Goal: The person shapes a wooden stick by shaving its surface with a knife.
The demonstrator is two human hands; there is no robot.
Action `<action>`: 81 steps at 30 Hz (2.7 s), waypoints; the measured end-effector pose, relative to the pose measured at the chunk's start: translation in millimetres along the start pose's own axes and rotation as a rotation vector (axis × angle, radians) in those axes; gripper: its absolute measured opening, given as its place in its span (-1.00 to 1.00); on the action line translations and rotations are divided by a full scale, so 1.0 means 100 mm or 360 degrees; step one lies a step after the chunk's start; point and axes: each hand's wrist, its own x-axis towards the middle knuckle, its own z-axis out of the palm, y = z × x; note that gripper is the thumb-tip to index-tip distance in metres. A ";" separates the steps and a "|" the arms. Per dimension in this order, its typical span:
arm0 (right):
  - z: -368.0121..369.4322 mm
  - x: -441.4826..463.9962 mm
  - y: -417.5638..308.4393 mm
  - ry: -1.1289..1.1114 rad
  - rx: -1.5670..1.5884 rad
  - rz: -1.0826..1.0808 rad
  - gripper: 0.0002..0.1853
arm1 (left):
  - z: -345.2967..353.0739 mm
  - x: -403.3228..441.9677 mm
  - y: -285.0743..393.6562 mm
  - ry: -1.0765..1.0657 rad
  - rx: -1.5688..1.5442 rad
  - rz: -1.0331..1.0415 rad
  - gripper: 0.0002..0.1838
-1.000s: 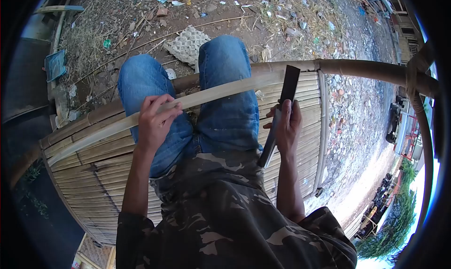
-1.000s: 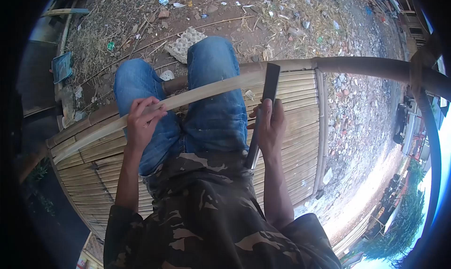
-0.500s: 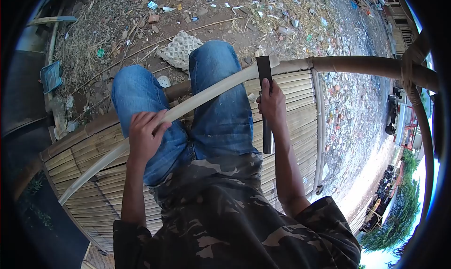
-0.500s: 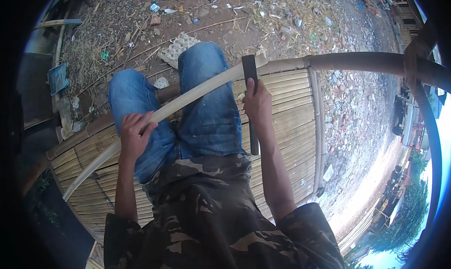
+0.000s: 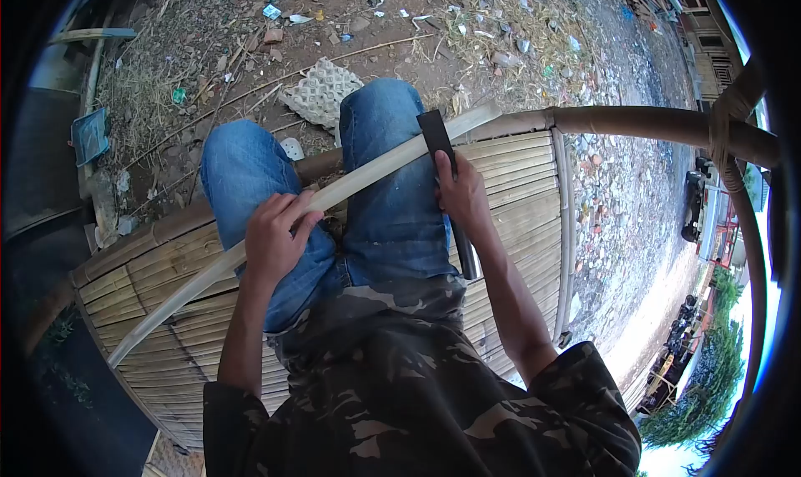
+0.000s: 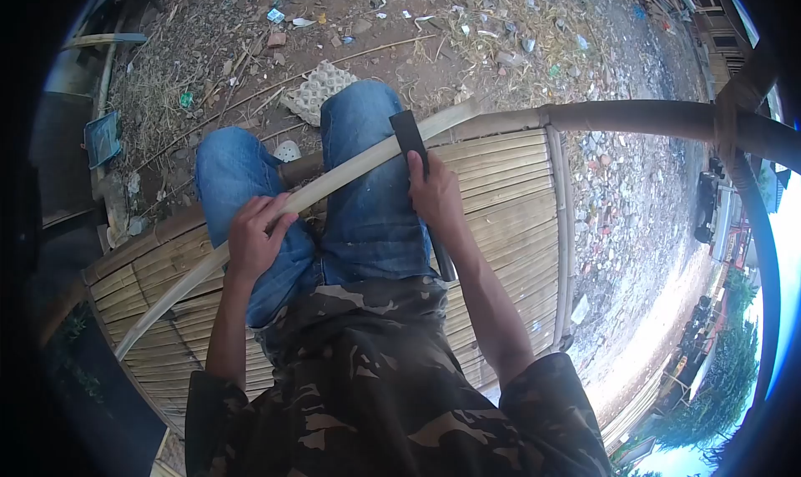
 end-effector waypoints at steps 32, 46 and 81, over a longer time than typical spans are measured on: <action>-0.80 -0.46 0.51 0.0245 0.1033 0.0296 -0.60 | 0.02 0.16 -0.01 -0.0245 0.0156 0.0066 -0.47; -0.75 -0.32 0.53 0.0231 0.1297 0.0269 -0.54 | 0.08 0.23 -0.01 -0.0336 0.0189 0.0117 -0.49; -0.55 -0.50 0.49 -0.0192 0.0807 0.0508 -0.52 | 0.05 0.24 -0.07 -0.0307 0.0247 0.0157 -0.48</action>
